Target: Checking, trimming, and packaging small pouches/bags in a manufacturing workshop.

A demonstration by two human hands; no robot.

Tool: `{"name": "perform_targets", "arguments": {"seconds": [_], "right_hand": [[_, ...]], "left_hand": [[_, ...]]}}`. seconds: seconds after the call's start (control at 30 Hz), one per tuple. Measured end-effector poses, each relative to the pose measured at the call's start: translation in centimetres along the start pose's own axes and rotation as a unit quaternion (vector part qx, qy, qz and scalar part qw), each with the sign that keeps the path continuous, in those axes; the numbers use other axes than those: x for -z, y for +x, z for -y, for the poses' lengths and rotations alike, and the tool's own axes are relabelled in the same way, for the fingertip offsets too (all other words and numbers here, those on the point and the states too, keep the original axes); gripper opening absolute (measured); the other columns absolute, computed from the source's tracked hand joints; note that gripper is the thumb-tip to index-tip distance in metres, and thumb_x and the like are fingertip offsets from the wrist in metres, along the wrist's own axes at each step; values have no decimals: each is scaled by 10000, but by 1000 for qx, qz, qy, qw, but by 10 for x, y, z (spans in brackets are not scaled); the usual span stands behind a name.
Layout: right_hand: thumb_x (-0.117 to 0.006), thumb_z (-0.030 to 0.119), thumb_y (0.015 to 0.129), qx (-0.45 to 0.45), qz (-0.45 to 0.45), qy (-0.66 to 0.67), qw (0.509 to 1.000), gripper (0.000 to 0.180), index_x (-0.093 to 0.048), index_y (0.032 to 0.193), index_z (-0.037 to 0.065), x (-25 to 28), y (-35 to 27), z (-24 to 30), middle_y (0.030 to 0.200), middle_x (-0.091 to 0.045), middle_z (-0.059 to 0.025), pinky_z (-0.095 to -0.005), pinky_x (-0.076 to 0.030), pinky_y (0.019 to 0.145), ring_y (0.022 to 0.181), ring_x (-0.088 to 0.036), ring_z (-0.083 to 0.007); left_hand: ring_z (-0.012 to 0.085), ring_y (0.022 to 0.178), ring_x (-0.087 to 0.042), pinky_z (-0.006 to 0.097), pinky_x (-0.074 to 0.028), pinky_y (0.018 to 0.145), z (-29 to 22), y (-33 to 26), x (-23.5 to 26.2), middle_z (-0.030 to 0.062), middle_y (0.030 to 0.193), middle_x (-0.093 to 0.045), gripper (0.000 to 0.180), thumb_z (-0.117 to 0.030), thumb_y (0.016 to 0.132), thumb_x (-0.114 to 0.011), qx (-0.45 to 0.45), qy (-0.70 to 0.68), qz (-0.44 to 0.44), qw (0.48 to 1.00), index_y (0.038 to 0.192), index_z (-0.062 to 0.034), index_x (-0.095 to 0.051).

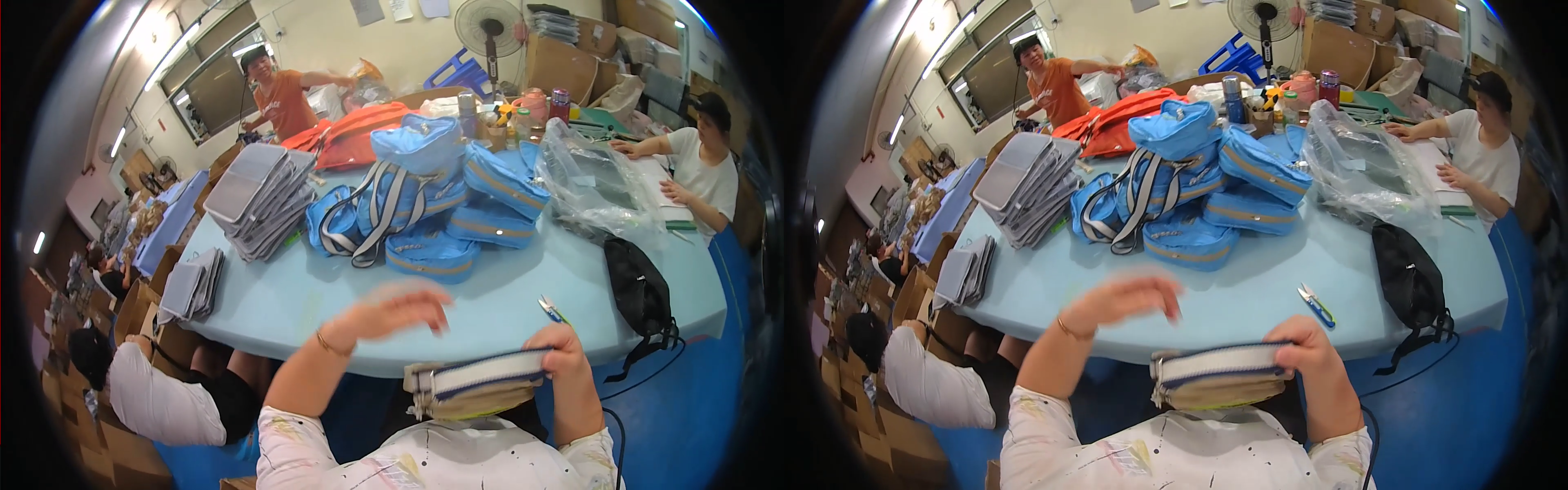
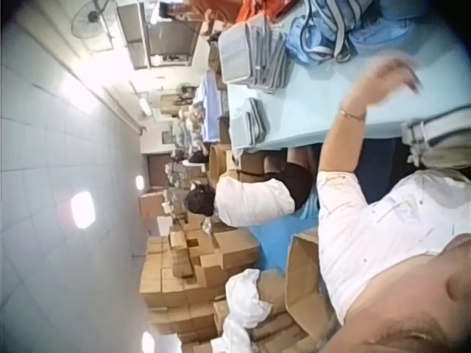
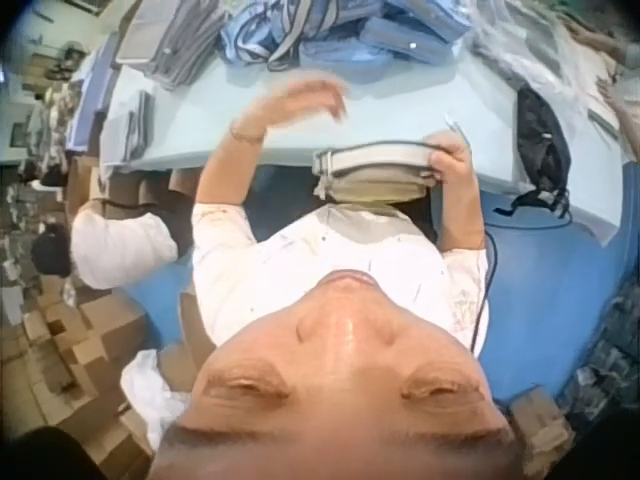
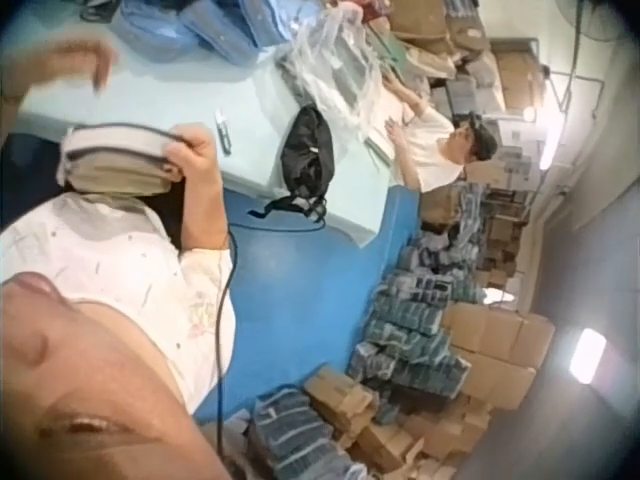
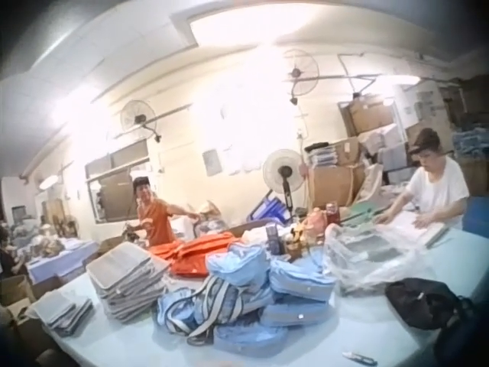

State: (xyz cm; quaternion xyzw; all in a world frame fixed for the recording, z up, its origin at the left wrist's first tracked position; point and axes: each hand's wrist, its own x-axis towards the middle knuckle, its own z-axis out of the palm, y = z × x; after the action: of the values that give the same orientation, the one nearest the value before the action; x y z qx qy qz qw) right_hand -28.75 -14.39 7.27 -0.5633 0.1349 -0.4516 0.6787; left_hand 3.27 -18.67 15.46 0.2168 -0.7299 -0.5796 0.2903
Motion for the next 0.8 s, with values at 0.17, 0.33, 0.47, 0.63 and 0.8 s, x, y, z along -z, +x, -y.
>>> {"name": "perform_targets", "arguments": {"seconds": [0.17,0.33,0.47,0.63,0.8], "right_hand": [[-622,329,859,124,-98,146,977,376,-596,760,-32,27,35,-11,485,-465,-10,-232,-256,377,383,-361,-60],[-519,367,920,158,-119,211,957,424,-573,800,-36,61,69,-28,445,-420,1,-244,-261,410,382,-345,-74],[-583,225,892,104,-167,263,945,224,-581,796,23,85,64,-78,621,-538,-37,-233,-299,405,435,-403,-80],[-598,153,906,-72,-171,91,978,159,-647,881,4,57,61,-81,652,-545,28,-185,-345,462,540,-451,-23],[-594,171,911,-59,-105,99,988,189,-648,901,-10,65,58,-77,660,-557,27,-190,-359,473,546,-458,-21]], "left_hand": [[103,700,-607,257,-525,668,-20,60,124,30,794,-609,206,-194,925,-555,-24,-23,-325,945,1067,-44,-566],[117,686,-605,240,-502,643,-9,113,197,35,824,-609,169,-173,900,-583,-13,114,-397,911,1011,-48,-563],[125,732,-598,235,-481,656,-3,163,217,43,853,-604,163,-144,887,-592,-48,216,-456,862,1004,-36,-558],[104,839,-570,236,-458,726,7,176,223,49,896,-600,183,-128,874,-601,-52,310,-444,839,1020,-23,-566],[169,920,-589,278,-456,827,27,203,226,84,988,-622,267,-161,874,-609,-63,365,-399,839,1084,-3,-564]]}}
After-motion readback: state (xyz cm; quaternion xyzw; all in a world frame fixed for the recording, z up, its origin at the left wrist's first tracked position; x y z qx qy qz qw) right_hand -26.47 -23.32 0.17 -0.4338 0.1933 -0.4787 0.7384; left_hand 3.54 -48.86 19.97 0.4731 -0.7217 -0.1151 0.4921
